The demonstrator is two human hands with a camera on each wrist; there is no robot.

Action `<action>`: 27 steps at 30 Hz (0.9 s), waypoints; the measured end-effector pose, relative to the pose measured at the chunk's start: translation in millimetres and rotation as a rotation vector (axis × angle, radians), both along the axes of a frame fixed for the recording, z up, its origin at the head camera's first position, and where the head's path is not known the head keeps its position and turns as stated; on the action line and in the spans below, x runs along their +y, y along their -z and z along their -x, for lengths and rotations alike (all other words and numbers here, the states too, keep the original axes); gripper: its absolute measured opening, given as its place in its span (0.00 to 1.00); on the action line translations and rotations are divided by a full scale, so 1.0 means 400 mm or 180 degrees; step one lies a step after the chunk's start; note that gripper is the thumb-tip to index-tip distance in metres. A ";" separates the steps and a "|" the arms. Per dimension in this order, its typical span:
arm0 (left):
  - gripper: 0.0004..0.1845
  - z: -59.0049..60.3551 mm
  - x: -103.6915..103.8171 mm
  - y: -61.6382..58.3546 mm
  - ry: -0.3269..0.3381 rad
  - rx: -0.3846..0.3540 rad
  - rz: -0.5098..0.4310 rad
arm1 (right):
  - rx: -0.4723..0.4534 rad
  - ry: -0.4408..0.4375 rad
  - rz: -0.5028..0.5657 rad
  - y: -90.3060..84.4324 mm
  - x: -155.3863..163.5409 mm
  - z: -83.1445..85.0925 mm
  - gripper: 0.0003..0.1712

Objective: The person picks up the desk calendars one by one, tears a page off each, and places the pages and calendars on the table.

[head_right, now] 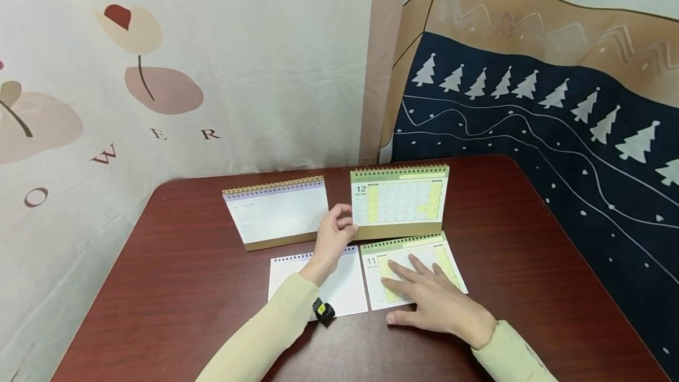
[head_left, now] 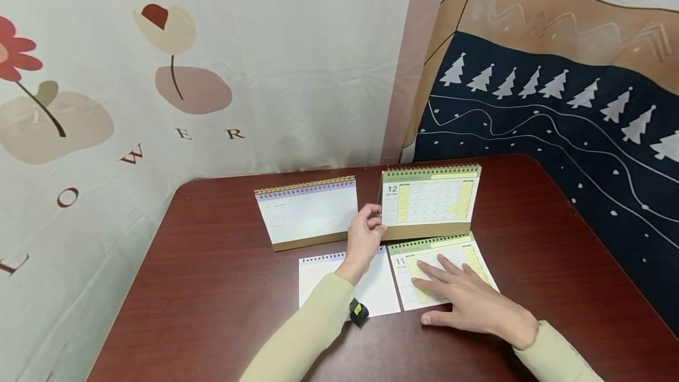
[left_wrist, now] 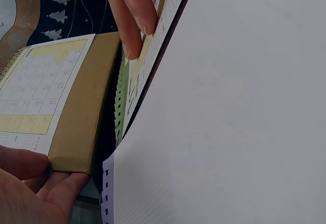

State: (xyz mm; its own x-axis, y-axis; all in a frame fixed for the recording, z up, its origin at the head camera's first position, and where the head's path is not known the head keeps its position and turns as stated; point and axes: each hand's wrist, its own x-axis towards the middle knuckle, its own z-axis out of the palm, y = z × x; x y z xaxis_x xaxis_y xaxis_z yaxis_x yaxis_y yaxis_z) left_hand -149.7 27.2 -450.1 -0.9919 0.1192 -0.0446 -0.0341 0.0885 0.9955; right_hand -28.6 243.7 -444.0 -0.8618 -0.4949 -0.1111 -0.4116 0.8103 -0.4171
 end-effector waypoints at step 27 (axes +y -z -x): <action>0.19 0.023 0.024 0.000 -0.0248 -0.0042 0.0166 | -0.0053 0.0156 -0.0182 -0.023 0.030 -0.019 0.41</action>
State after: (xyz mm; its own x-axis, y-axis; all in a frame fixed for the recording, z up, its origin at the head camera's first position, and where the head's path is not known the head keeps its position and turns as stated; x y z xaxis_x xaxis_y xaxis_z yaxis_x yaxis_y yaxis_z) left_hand -159.1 37.0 -450.0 -0.9973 0.0387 -0.0619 -0.0561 0.1368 0.9890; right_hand -21.1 255.5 -434.8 -0.8826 -0.4446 -0.1526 -0.3642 0.8521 -0.3759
